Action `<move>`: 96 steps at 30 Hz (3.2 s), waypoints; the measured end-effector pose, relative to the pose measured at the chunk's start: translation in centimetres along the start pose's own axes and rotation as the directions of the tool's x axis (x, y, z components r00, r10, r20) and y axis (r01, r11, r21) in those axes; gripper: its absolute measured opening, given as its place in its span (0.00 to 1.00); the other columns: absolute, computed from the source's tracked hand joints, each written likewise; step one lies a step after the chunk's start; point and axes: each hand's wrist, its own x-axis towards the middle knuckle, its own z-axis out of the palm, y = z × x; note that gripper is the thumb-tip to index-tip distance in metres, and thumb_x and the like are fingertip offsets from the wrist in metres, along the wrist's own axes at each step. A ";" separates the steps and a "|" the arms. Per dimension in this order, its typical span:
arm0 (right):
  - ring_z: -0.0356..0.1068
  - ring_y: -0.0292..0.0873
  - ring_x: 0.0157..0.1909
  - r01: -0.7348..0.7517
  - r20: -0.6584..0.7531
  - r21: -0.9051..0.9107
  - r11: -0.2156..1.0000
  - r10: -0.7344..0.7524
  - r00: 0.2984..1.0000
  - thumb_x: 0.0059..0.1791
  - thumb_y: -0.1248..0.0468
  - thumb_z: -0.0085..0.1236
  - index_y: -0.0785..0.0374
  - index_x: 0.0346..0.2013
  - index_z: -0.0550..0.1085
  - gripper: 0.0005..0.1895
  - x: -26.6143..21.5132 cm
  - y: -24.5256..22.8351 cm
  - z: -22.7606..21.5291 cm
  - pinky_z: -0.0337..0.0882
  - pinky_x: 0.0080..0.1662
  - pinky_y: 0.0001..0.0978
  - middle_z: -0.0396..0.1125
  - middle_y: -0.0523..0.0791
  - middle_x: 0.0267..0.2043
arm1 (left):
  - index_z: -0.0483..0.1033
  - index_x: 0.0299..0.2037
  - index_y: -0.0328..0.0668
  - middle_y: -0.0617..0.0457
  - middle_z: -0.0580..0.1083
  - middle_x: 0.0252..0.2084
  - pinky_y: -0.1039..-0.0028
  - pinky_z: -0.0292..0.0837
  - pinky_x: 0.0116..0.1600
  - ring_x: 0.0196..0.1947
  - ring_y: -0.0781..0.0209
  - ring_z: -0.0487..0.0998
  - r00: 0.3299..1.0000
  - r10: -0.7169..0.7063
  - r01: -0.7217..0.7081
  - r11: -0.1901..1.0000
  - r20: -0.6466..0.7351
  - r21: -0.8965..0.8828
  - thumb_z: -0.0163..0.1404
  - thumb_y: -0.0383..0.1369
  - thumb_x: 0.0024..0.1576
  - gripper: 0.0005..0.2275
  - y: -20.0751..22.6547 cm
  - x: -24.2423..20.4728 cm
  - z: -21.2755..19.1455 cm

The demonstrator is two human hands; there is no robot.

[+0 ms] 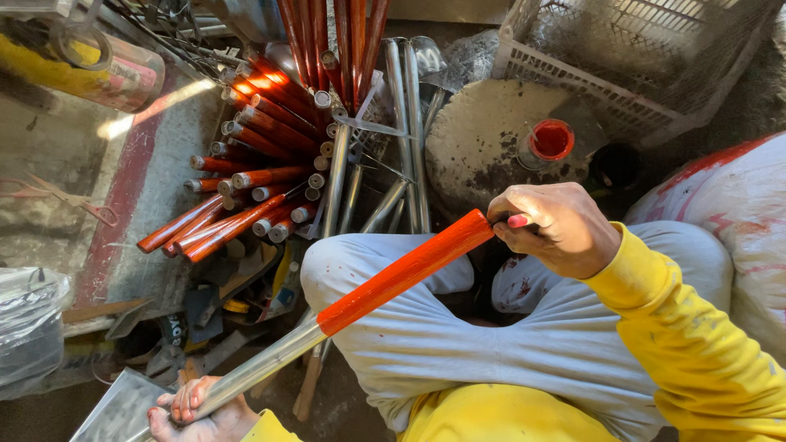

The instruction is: The person sits on the floor and paints the handle of a metal shovel with red paint using a brush. They repeatedly dip the brush into a paint container and apply the paint to the handle, then place the finished shovel upright against a wall.

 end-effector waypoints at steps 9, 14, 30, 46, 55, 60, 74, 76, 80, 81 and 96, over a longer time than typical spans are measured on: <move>0.69 0.44 0.26 0.051 -0.054 0.060 0.997 -0.047 0.997 0.49 0.67 0.61 0.62 0.34 0.72 0.05 0.0 0.5 0.0 0.69 0.31 0.32 0.66 0.45 0.26 | 0.72 0.35 0.45 0.66 0.67 0.24 0.81 0.75 0.44 0.26 0.75 0.70 0.996 -0.061 0.063 0.998 0.062 -0.024 0.59 0.34 0.67 0.11 0.5 0.0 -0.5; 0.68 0.40 0.26 -0.003 -0.119 0.036 0.999 0.008 0.993 0.46 0.70 0.60 0.64 0.36 0.73 0.06 -0.9 1.4 -2.1 0.69 0.33 0.29 0.66 0.44 0.26 | 0.71 0.34 0.44 0.65 0.67 0.23 0.81 0.74 0.42 0.24 0.74 0.69 0.997 -0.057 0.059 0.998 0.057 -0.032 0.58 0.35 0.67 0.11 0.3 0.3 -0.9; 0.71 0.53 0.33 -0.177 -0.157 -0.671 0.720 0.095 0.983 0.52 0.58 0.61 0.60 0.32 0.75 0.10 -2.6 20.7 -7.0 0.70 0.38 0.43 0.68 0.51 0.28 | 0.68 0.33 0.45 0.62 0.61 0.20 0.75 0.67 0.34 0.21 0.69 0.65 0.953 0.272 -0.249 0.954 -0.136 0.165 0.57 0.34 0.59 0.09 -2.1 -0.8 2.9; 0.73 0.53 0.31 -0.285 -0.140 -0.678 0.678 0.262 0.955 0.54 0.60 0.61 0.63 0.35 0.77 0.08 -4.7 30.0 -3.6 0.72 0.39 0.42 0.68 0.54 0.25 | 0.71 0.56 0.39 0.54 0.74 0.52 0.58 0.70 0.73 0.56 0.59 0.77 0.877 0.307 -0.438 0.826 0.371 0.353 0.59 0.31 0.61 0.16 -4.8 -6.6 13.2; 0.72 0.54 0.38 -0.228 -0.178 -0.593 0.773 0.150 0.973 0.54 0.64 0.63 0.66 0.38 0.73 0.09 -7.3 32.8 0.1 0.69 0.42 0.43 0.69 0.53 0.31 | 0.73 0.48 0.47 0.59 0.72 0.40 0.71 0.73 0.49 0.43 0.65 0.74 0.746 0.599 -0.655 0.582 0.291 0.482 0.63 0.44 0.60 0.16 -6.5 -6.5 13.0; 0.70 0.53 0.35 -0.237 -0.161 -0.617 0.750 0.174 0.971 0.55 0.63 0.65 0.67 0.35 0.72 0.12 -8.2 36.3 1.4 0.70 0.42 0.42 0.67 0.54 0.28 | 0.70 0.42 0.48 0.61 0.68 0.35 0.75 0.70 0.42 0.34 0.69 0.71 0.712 0.662 -0.656 0.509 0.234 0.557 0.61 0.48 0.59 0.17 -7.1 -7.6 15.9; 0.72 0.51 0.38 -0.270 -0.235 -0.650 0.710 0.150 0.960 0.58 0.57 0.61 0.62 0.38 0.71 0.13 -7.9 29.6 0.0 0.71 0.43 0.42 0.69 0.50 0.34 | 0.67 0.33 0.45 0.58 0.63 0.28 0.80 0.61 0.34 0.27 0.69 0.64 0.914 0.366 -0.404 0.855 0.175 0.326 0.55 0.30 0.61 0.08 -6.3 -4.1 14.6; 0.73 0.51 0.39 -0.294 -0.233 -0.688 0.664 0.182 0.955 0.58 0.54 0.62 0.60 0.38 0.73 0.14 -8.2 26.9 -0.6 0.72 0.43 0.43 0.71 0.49 0.35 | 0.68 0.32 0.44 0.58 0.65 0.29 0.79 0.62 0.34 0.27 0.69 0.64 0.888 0.448 -0.455 0.819 0.107 0.348 0.56 0.32 0.61 0.09 -6.2 -3.9 13.8; 0.74 0.50 0.38 -0.311 -0.215 -0.719 0.621 0.227 0.950 0.58 0.50 0.61 0.57 0.37 0.74 0.14 -7.2 23.8 -1.4 0.72 0.41 0.42 0.73 0.46 0.35 | 0.67 0.31 0.44 0.58 0.65 0.28 0.78 0.64 0.34 0.26 0.67 0.64 0.848 0.529 -0.503 0.795 0.017 0.340 0.58 0.34 0.62 0.11 -5.9 -3.6 12.8; 0.74 0.50 0.38 -0.311 -0.212 -0.718 0.622 0.230 0.950 0.58 0.50 0.60 0.56 0.38 0.75 0.14 -6.9 23.5 -1.4 0.72 0.41 0.42 0.73 0.46 0.35 | 0.67 0.31 0.44 0.59 0.65 0.28 0.78 0.64 0.33 0.26 0.67 0.64 0.845 0.535 -0.503 0.791 0.004 0.350 0.57 0.34 0.61 0.11 -5.8 -3.5 12.6; 0.76 0.52 0.39 -0.370 -0.202 -0.737 0.566 0.337 0.919 0.55 0.51 0.60 0.56 0.42 0.76 0.13 -6.0 21.5 -1.4 0.74 0.41 0.44 0.74 0.47 0.38 | 0.65 0.28 0.45 0.58 0.62 0.24 0.78 0.63 0.32 0.24 0.66 0.66 0.842 0.537 -0.483 0.795 -0.056 0.367 0.58 0.35 0.60 0.14 -4.9 -4.0 12.5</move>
